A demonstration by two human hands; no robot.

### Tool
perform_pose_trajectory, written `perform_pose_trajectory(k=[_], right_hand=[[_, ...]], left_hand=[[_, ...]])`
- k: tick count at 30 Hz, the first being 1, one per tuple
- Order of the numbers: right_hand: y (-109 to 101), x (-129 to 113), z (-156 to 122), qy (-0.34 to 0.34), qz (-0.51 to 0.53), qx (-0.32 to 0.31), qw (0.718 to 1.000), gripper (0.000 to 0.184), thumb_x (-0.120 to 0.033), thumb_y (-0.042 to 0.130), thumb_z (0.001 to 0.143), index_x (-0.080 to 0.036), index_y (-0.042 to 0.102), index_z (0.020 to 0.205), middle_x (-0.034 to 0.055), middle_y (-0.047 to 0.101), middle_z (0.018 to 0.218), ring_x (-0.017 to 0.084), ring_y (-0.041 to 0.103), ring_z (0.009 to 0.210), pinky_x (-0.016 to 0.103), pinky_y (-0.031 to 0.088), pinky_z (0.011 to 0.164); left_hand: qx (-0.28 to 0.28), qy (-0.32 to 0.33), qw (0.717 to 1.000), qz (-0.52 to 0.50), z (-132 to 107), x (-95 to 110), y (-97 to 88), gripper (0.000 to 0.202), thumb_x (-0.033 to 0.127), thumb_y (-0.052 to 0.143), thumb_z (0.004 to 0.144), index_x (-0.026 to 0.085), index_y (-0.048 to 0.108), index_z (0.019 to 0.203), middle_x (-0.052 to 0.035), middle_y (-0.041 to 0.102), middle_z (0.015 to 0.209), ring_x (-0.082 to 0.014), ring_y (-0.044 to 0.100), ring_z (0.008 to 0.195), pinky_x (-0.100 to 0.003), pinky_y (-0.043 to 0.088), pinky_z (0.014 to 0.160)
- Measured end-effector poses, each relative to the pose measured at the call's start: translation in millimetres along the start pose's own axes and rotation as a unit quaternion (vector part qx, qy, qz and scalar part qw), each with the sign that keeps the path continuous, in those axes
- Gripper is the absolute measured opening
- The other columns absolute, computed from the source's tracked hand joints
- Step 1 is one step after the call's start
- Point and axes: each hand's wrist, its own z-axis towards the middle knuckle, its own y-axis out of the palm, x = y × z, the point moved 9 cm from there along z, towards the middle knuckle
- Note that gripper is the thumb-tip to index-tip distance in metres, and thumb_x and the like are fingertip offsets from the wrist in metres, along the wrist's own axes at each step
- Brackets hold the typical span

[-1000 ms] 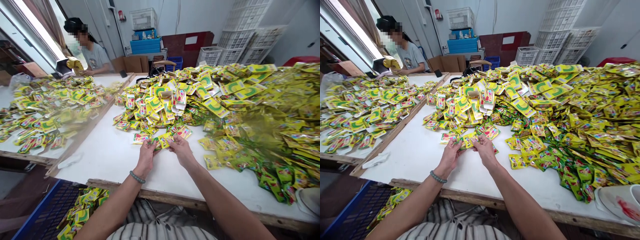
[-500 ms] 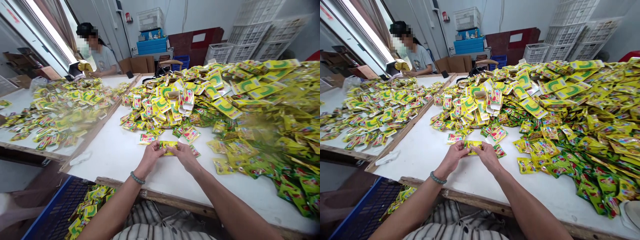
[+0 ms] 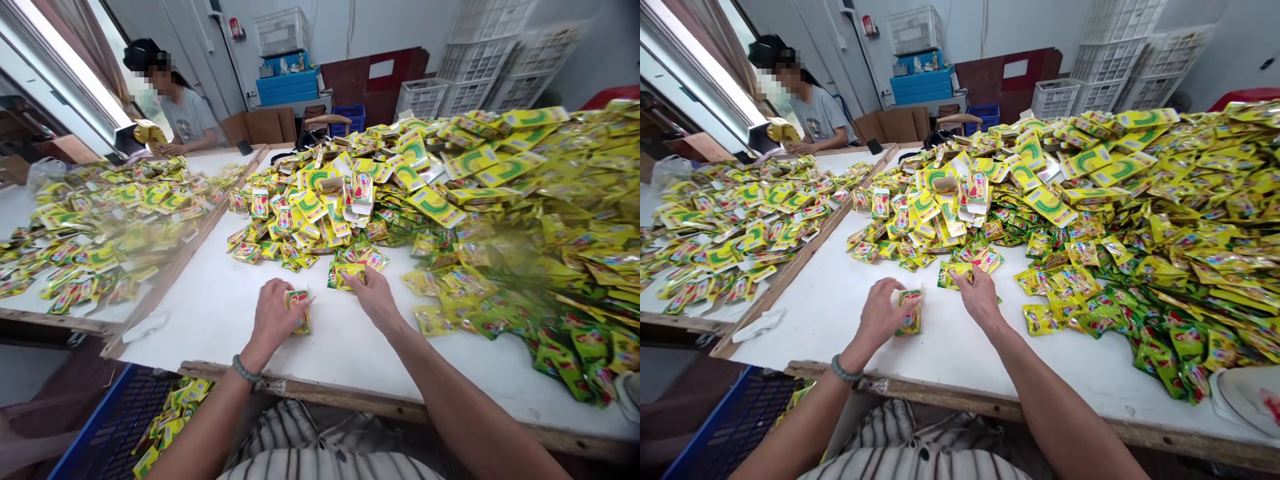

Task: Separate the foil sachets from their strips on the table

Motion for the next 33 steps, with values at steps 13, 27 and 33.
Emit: perform_pose_trajectory(k=[13,27,33], right_hand=[[0.9,-13.4,-0.6,-0.035,0.023,-0.01,0.999,0.031,-0.048,0.059,0.077,-0.019,0.059,0.087,0.0029,0.064,0.079,0.018,0.055,0.074,0.029,0.042,0.068],[22.6,-9.6,-0.4,-0.046,-0.015,-0.137,0.989,0.025,-0.045,0.067,0.073,-0.02,0.066,0.071,-0.0001,0.064,0.07,0.018,0.055,0.069,0.027,0.04,0.062],[12.4,-11.8,3.0,-0.077,0.009,-0.015,0.997,0.031,-0.048,0.069,0.07,-0.021,0.063,0.083,-0.0005,0.064,0.077,0.017,0.054,0.071,0.026,0.039,0.063]], left_hand=[[-0.117,-0.126,0.971,-0.164,-0.2,-8.5,30.0,0.043,0.04,0.07,0.071,0.021,0.056,0.107,-0.0055,0.07,0.085,-0.023,0.063,0.073,-0.028,0.041,0.063],[-0.201,-0.172,0.779,-0.569,-10.3,7.3,61.1,0.043,0.034,0.085,0.06,0.015,0.066,0.093,-0.0038,0.073,0.087,-0.0147,0.066,0.069,-0.024,0.05,0.066],[-0.205,-0.227,0.727,-0.615,-10.7,4.0,66.5,0.047,0.029,0.089,0.055,0.014,0.065,0.093,-0.0047,0.075,0.084,-0.0136,0.067,0.063,-0.023,0.052,0.061]])
